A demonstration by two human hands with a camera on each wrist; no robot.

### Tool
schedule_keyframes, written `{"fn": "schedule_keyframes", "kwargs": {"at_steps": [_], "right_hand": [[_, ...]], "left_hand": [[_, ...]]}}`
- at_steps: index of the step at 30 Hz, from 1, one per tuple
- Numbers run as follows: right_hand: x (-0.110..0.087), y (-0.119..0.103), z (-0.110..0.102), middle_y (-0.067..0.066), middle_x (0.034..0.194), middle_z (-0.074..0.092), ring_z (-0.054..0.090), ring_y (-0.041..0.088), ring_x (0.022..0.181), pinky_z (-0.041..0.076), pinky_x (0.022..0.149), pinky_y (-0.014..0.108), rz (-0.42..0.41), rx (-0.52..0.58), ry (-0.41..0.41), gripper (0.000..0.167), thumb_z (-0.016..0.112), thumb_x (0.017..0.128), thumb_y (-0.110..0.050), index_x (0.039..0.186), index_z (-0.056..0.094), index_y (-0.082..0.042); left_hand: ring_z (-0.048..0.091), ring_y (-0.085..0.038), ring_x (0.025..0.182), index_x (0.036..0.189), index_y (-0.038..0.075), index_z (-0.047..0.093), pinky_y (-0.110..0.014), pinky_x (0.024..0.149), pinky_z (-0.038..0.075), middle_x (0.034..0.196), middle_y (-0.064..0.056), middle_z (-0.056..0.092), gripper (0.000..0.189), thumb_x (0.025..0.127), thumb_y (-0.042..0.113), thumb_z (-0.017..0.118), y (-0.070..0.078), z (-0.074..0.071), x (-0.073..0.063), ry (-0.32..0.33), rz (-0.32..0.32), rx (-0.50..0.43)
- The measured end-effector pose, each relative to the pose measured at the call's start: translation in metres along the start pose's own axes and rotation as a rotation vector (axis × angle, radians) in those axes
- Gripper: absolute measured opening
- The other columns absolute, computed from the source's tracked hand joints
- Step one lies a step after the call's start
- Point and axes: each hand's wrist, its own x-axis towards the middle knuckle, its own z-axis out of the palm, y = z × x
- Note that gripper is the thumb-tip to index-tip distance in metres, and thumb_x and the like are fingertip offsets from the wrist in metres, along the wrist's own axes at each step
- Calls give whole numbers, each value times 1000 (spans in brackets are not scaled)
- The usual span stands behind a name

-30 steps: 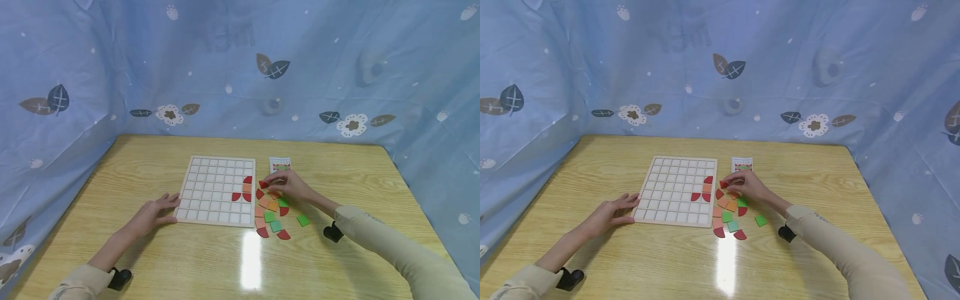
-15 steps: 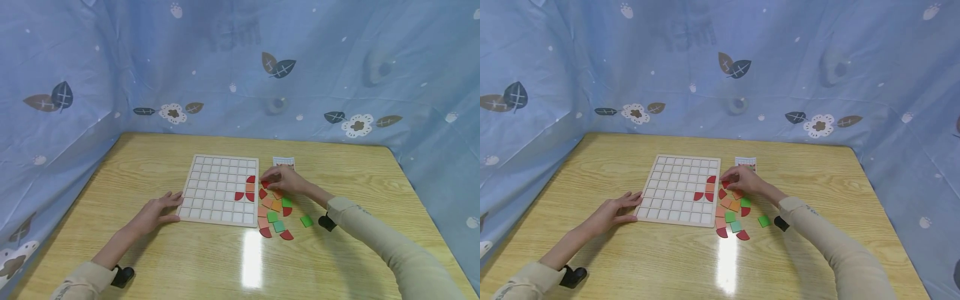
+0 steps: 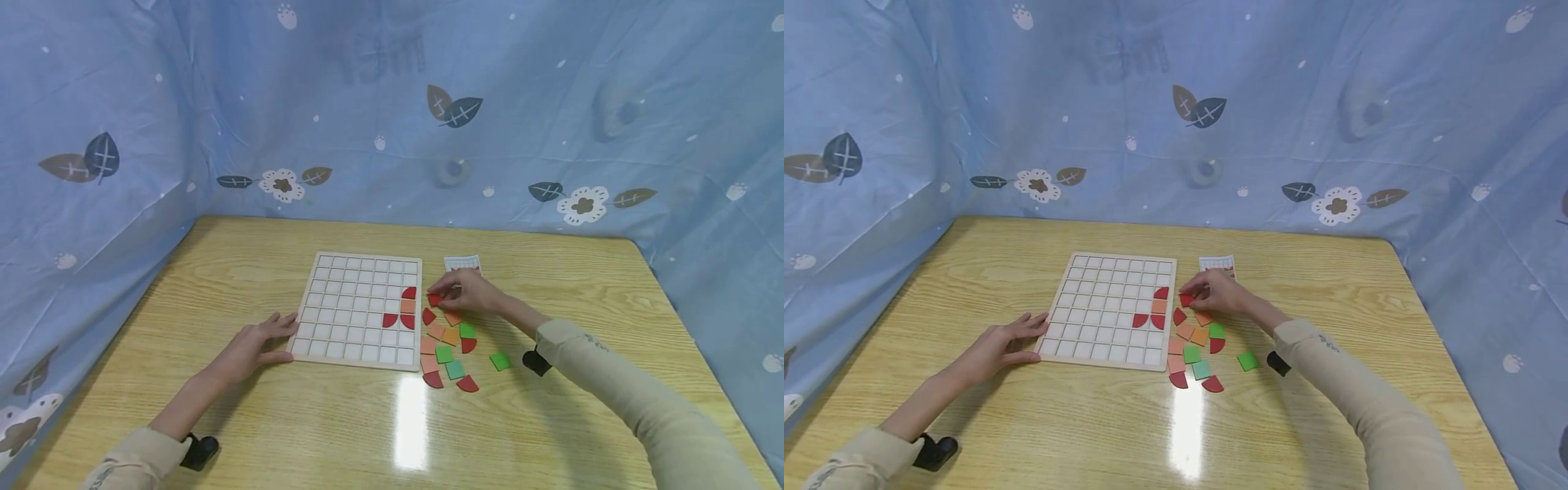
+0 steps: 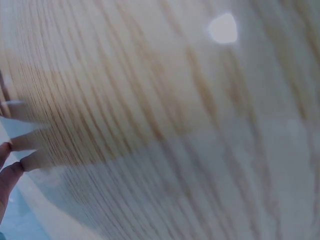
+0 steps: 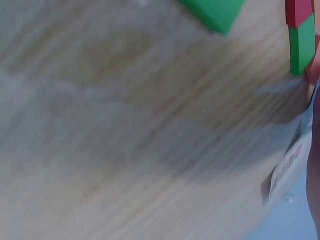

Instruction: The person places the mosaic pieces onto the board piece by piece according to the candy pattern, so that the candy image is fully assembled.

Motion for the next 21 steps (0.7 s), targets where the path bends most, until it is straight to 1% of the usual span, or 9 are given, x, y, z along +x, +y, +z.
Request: {"fn": "schedule_keyframes", "kwargs": {"at_steps": [2, 6, 9, 10, 13, 17, 20, 21], "right_hand": [[0, -2, 3, 17, 103, 68, 67, 26, 88, 57, 75, 29, 17, 14, 33, 27, 70, 82, 7, 109, 70, 6], [2, -8, 11, 17, 100, 68, 65, 26, 87, 57, 76, 30, 34, -10, 116, 27, 70, 82, 6, 109, 69, 7], [6, -13, 18, 18, 100, 68, 66, 28, 88, 56, 77, 29, 57, 9, 176, 27, 70, 82, 6, 109, 69, 8], [7, -15, 21, 19, 101, 68, 66, 28, 90, 56, 78, 29, 69, 33, 189, 27, 69, 83, 7, 109, 69, 8], [12, -21, 27, 22, 105, 67, 65, 31, 92, 56, 79, 29, 88, 100, 203, 27, 69, 84, 6, 111, 67, 9], [18, -25, 33, 21, 104, 67, 65, 31, 93, 56, 80, 31, 106, 140, 197, 27, 69, 85, 5, 111, 68, 7], [23, -27, 34, 17, 103, 67, 65, 25, 91, 56, 79, 29, 84, 137, 196, 25, 68, 85, 4, 110, 69, 5], [25, -28, 35, 16, 101, 67, 65, 23, 89, 56, 78, 28, 57, 124, 201, 24, 68, 85, 5, 109, 70, 5]], "left_hand": [[31, -53, 130, 130, -8, 54, -65, 101, 30, 140, -24, 44, 59, 81, 18, 75, -1, 0, 0, 2, 3, 13], [33, -53, 129, 129, -8, 55, -65, 100, 31, 140, -24, 45, 59, 80, 17, 76, -3, 0, -1, 5, 6, 27], [32, -53, 129, 129, -8, 55, -66, 100, 31, 140, -24, 45, 60, 80, 18, 75, -3, 0, -2, 7, 6, 22], [32, -53, 130, 130, -8, 55, -66, 100, 31, 140, -24, 45, 60, 80, 19, 75, -3, 0, -3, 7, 5, 18], [31, -53, 130, 130, -8, 55, -66, 100, 31, 140, -25, 45, 60, 81, 19, 75, -2, -1, -3, 10, 7, 11], [31, -53, 130, 130, -7, 55, -66, 100, 30, 140, -24, 45, 59, 81, 20, 74, -1, 0, -3, 8, 11, 10], [31, -53, 130, 131, -7, 54, -66, 100, 30, 141, -24, 44, 60, 82, 20, 74, -1, 0, -1, 4, 12, 10], [31, -53, 131, 131, -7, 54, -66, 100, 30, 141, -24, 44, 60, 82, 20, 74, -1, 1, 0, 2, 14, 9]]}}
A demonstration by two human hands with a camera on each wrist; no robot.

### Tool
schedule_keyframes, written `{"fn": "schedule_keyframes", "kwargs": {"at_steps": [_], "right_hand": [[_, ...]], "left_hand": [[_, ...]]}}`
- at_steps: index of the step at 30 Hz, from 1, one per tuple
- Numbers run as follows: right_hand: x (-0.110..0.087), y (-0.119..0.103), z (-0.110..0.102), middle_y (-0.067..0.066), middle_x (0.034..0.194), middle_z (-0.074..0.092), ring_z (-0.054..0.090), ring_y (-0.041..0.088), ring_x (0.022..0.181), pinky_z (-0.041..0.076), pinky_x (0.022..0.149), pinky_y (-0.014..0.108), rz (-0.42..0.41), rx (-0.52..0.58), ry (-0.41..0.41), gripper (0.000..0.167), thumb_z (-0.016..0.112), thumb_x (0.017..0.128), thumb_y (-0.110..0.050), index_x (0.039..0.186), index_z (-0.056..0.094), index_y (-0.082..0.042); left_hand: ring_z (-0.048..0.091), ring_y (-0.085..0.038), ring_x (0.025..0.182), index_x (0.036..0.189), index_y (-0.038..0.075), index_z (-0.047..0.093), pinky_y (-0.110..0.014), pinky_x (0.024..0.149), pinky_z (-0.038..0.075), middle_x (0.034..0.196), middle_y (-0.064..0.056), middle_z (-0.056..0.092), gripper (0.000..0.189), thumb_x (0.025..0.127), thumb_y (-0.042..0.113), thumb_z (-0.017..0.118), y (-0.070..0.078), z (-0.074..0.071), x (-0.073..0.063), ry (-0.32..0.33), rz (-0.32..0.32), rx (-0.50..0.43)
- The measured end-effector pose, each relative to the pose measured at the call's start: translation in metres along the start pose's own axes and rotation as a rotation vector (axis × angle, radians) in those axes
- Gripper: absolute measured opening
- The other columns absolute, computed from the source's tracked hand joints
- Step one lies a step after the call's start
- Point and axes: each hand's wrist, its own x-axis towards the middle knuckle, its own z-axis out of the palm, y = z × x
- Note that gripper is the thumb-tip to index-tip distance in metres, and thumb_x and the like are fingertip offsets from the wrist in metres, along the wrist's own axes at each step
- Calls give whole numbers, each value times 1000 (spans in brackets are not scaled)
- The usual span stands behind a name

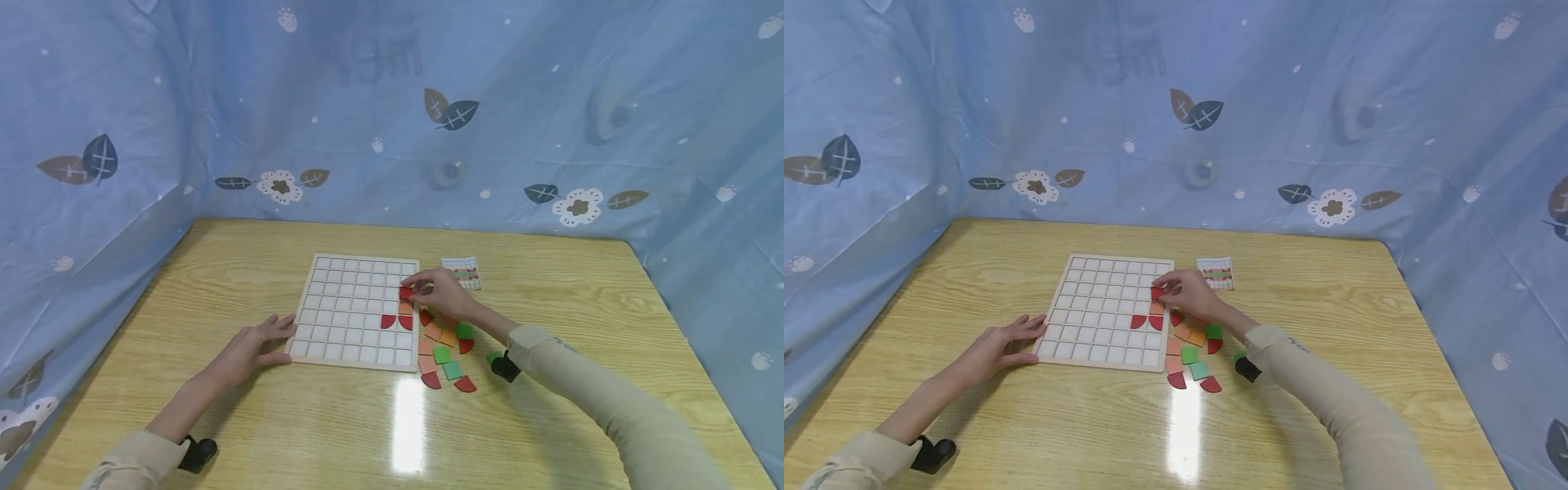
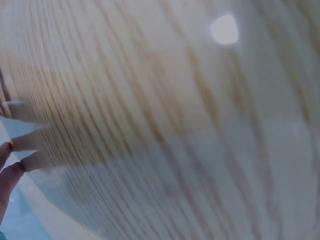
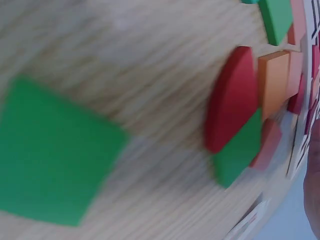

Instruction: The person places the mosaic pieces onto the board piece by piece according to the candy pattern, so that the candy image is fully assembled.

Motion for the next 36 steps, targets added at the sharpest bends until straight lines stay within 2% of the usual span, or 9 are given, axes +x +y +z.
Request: {"fn": "schedule_keyframes", "kwargs": {"at_steps": [4, 7, 11, 15, 22, 29, 36], "right_hand": [[8, -2, 4, 15, 99, 69, 66, 20, 86, 56, 76, 27, -36, -42, 0, 21, 68, 84, 6, 105, 70, 6], [14, -6, 7, 16, 100, 68, 67, 24, 86, 56, 76, 27, 19, -73, -11, 22, 69, 84, 5, 106, 70, 5], [21, -8, 8, 16, 98, 68, 67, 25, 85, 56, 75, 28, 48, -109, -27, 23, 70, 84, 3, 107, 71, 4], [25, -9, 8, 16, 95, 69, 67, 26, 84, 57, 74, 31, 24, -142, -45, 23, 71, 84, 3, 107, 71, 4], [28, -10, 9, 15, 97, 70, 68, 25, 85, 56, 74, 30, 29, -188, -80, 24, 75, 82, -2, 105, 72, 3], [28, -7, 8, 15, 100, 71, 69, 24, 87, 56, 75, 30, 20, -178, -89, 20, 73, 84, -2, 103, 73, 2], [30, -3, 13, 11, 89, 72, 67, 19, 76, 54, 67, 25, -25, -219, -62, 20, 75, 83, -8, 101, 74, 1]], "left_hand": [[30, -52, 132, 132, -6, 53, -65, 101, 30, 142, -23, 43, 61, 82, 19, 75, -2, 1, 1, -10, -9, -4], [29, -51, 133, 133, -6, 52, -65, 102, 29, 142, -22, 42, 61, 82, 19, 74, -3, 2, 2, -17, -18, -9], [28, -50, 133, 133, -6, 52, -64, 103, 29, 143, -22, 42, 61, 82, 18, 74, -3, 2, 2, -22, -28, -11], [28, -50, 134, 134, -5, 52, -64, 103, 29, 144, -21, 41, 62, 81, 18, 75, -3, 1, 3, -21, -35, -8], [29, -51, 133, 133, -5, 52, -65, 102, 30, 142, -23, 43, 62, 81, 21, 74, -3, -1, 1, -18, -35, 1], [29, -51, 133, 133, -6, 52, -65, 102, 29, 142, -23, 43, 61, 81, 19, 75, -2, -1, 1, -23, -41, -5], [29, -51, 132, 133, -7, 52, -65, 102, 30, 142, -24, 43, 61, 81, 18, 75, -2, -1, 2, -21, -38, -2]]}}
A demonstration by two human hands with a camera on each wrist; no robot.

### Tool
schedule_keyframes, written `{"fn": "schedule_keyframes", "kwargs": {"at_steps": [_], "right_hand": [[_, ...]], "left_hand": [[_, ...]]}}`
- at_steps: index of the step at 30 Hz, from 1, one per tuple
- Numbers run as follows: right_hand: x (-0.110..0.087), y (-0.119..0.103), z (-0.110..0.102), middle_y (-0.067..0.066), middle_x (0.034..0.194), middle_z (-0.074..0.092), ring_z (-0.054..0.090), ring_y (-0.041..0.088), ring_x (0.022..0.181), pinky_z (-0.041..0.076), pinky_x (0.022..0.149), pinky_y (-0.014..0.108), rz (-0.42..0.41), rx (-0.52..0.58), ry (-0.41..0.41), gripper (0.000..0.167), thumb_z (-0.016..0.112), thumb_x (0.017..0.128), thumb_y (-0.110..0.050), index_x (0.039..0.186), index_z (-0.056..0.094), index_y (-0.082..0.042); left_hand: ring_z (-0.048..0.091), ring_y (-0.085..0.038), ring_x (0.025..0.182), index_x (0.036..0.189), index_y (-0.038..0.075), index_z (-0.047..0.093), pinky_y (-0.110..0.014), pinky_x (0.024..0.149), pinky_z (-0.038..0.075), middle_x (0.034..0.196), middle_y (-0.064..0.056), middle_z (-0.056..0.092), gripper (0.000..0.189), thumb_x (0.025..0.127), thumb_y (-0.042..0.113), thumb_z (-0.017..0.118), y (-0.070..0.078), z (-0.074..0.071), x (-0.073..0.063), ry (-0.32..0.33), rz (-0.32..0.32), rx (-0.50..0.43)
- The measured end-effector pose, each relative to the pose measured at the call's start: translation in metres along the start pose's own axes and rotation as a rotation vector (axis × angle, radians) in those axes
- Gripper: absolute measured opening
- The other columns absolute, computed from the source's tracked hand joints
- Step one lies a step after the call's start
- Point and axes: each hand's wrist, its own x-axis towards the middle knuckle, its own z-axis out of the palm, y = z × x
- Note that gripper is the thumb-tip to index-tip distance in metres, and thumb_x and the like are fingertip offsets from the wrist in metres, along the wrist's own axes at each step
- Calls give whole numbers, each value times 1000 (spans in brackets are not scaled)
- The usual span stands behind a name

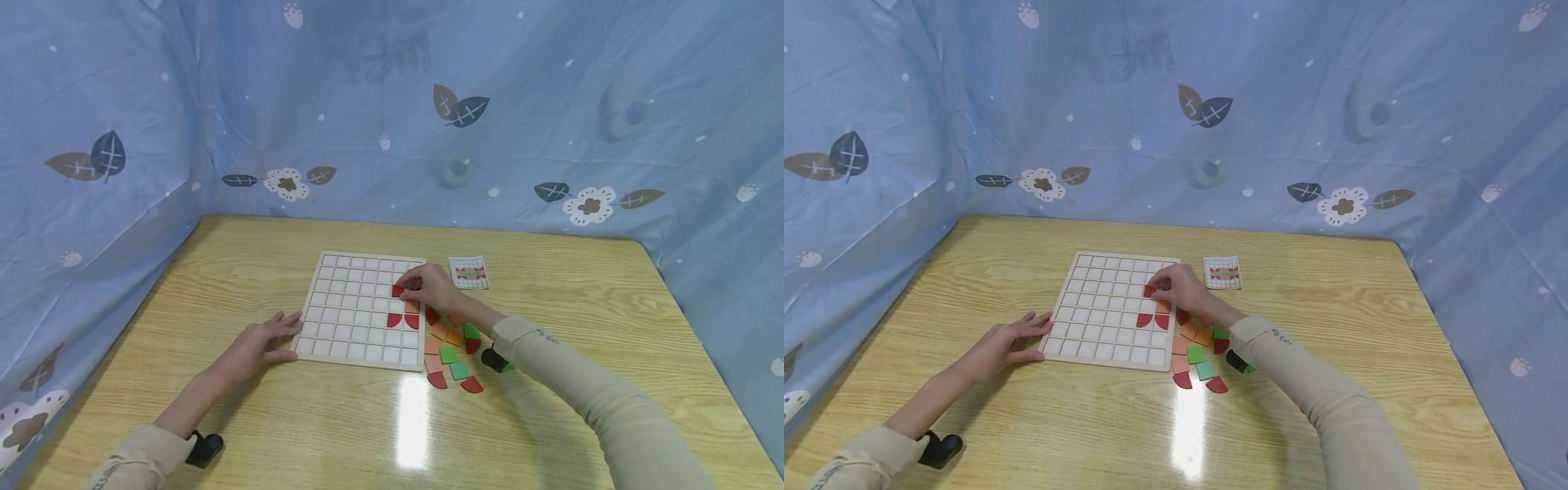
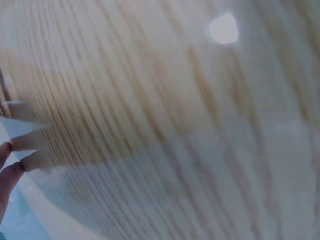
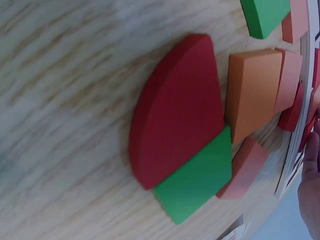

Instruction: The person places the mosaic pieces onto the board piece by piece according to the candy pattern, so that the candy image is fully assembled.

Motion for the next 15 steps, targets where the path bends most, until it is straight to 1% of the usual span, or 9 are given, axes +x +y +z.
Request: {"fn": "schedule_keyframes", "kwargs": {"at_steps": [3, 9, 15], "right_hand": [[0, 0, 1, 10, 88, 72, 67, 18, 74, 54, 66, 25, 0, 3, 1, 20, 75, 83, -8, 101, 74, 1], [0, 1, 2, 10, 89, 72, 66, 17, 73, 53, 65, 25, -22, -9, 9, 16, 72, 85, -5, 100, 74, 0], [0, 4, 3, 11, 91, 72, 67, 17, 75, 54, 67, 25, -9, 30, 11, 17, 72, 86, -6, 102, 73, 1]], "left_hand": [[29, -51, 133, 133, -7, 52, -65, 102, 29, 142, -23, 42, 62, 81, 17, 75, 0, 0, 0, -4, -1, -6], [29, -51, 133, 133, -7, 52, -65, 101, 29, 142, -24, 43, 62, 80, 16, 75, 1, 0, 0, -3, -2, -10], [28, -51, 133, 133, -7, 51, -65, 101, 29, 141, -24, 43, 62, 80, 16, 75, 1, 0, -1, -4, -3, -11]]}}
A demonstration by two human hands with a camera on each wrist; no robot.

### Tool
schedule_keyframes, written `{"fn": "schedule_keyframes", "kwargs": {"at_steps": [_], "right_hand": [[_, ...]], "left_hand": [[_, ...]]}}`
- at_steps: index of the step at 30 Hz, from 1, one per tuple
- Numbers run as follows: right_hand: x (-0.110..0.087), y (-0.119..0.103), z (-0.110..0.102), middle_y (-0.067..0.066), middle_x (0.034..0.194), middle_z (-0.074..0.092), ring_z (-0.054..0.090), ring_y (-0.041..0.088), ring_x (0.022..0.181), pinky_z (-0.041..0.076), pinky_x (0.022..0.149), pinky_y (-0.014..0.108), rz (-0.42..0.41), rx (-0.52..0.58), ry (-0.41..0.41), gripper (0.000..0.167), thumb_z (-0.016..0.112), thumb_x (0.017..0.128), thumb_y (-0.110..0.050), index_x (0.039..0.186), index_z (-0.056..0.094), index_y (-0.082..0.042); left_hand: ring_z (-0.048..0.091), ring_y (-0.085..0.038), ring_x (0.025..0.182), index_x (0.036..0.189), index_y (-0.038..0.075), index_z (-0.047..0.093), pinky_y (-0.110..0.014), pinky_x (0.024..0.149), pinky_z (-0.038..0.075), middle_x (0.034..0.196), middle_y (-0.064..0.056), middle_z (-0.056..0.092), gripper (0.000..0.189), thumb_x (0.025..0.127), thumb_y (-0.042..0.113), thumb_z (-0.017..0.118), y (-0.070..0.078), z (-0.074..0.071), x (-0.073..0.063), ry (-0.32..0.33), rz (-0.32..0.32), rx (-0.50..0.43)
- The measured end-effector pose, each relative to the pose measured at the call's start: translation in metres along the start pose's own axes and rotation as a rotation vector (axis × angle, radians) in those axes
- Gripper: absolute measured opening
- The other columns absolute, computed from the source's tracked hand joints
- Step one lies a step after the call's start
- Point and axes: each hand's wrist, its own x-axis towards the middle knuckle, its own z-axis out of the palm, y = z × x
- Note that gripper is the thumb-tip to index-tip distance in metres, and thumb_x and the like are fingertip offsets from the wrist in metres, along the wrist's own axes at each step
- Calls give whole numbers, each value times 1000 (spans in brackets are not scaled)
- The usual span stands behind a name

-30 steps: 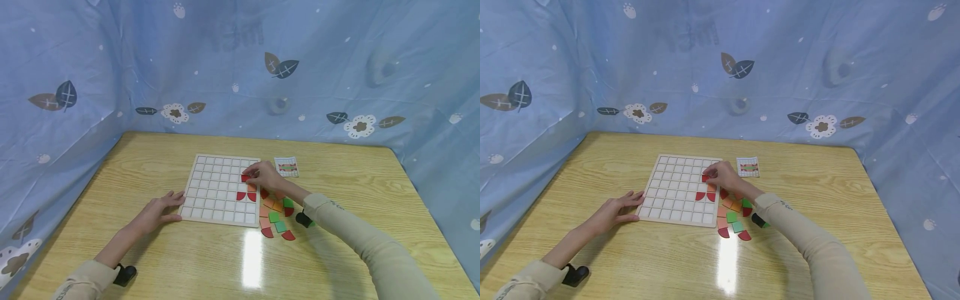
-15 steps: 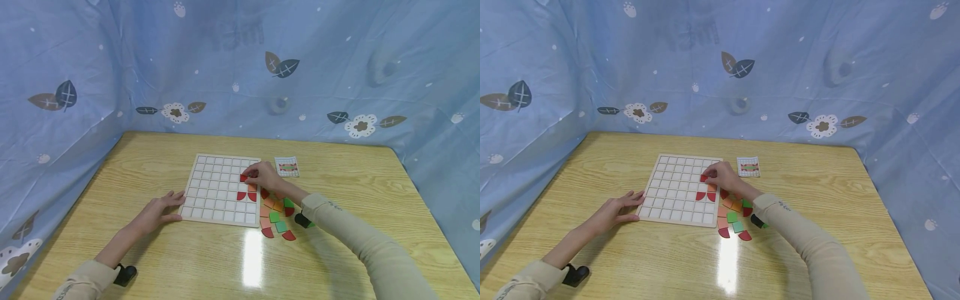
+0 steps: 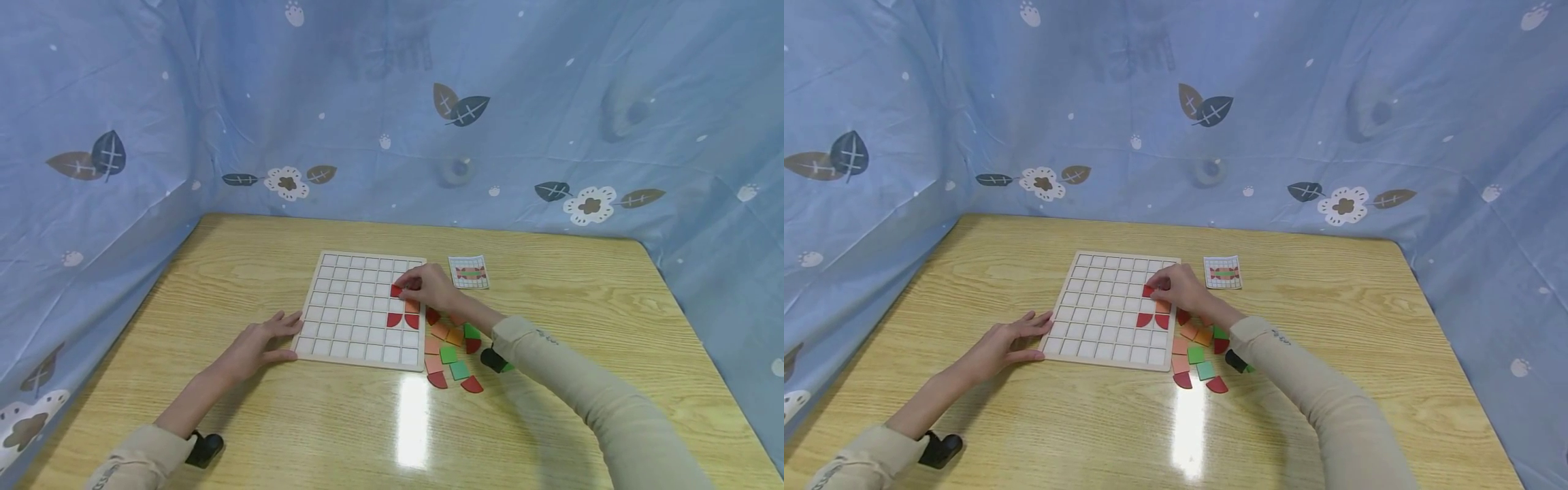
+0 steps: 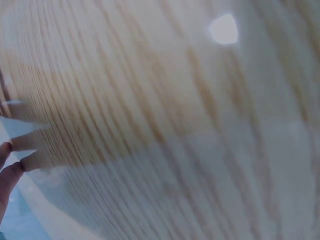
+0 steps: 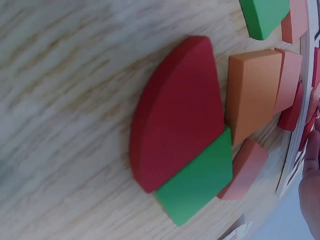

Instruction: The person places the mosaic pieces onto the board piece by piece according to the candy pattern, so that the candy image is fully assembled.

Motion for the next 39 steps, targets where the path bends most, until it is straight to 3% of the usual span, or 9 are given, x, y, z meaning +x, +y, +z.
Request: {"fn": "schedule_keyframes", "kwargs": {"at_steps": [8, 15, 19, 28, 35, 39], "right_hand": [[-21, 2, -21, 18, 106, 68, 64, 27, 91, 54, 81, 35, 69, 154, 101, 21, 66, 90, -2, 109, 70, 5], [-59, 10, -42, 22, 109, 66, 63, 30, 92, 54, 80, 24, 111, 215, 182, 24, 65, 90, -2, 112, 67, 8], [-87, 12, -48, 26, 113, 63, 62, 28, 94, 54, 80, 22, 150, 308, 219, 24, 64, 91, 0, 113, 65, 11], [-146, 13, -47, 28, 113, 64, 66, 9, 93, 53, 80, 20, 250, 390, 182, 26, 65, 90, 1, 113, 64, 12], [-183, 15, -48, 27, 109, 66, 67, 12, 91, 53, 77, 19, 238, 354, 155, 29, 69, 86, 0, 112, 65, 12], [-191, 17, -50, 23, 109, 67, 66, 15, 90, 54, 76, 19, 233, 316, 142, 29, 70, 85, -1, 112, 66, 8]], "left_hand": [[29, -51, 133, 133, -7, 52, -65, 101, 30, 142, -23, 43, 62, 81, 18, 75, 1, 0, -1, 6, 9, 3], [29, -51, 133, 132, -6, 53, -64, 102, 30, 143, -23, 42, 60, 82, 20, 74, 5, -1, -1, 9, 15, 7], [29, -50, 133, 134, -5, 52, -64, 102, 30, 145, -22, 40, 61, 82, 20, 74, 6, 0, 0, 2, 17, 3], [27, -50, 135, 135, -4, 51, -64, 103, 29, 146, -20, 39, 63, 82, 21, 74, 5, -1, -2, -10, -9, -17], [28, -51, 133, 134, -5, 51, -64, 102, 30, 144, -21, 40, 62, 82, 19, 74, 5, -1, 0, -13, 2, 0], [29, -51, 132, 133, -6, 52, -65, 101, 30, 144, -22, 41, 62, 81, 18, 75, 3, 0, 1, -11, 6, 13]]}}
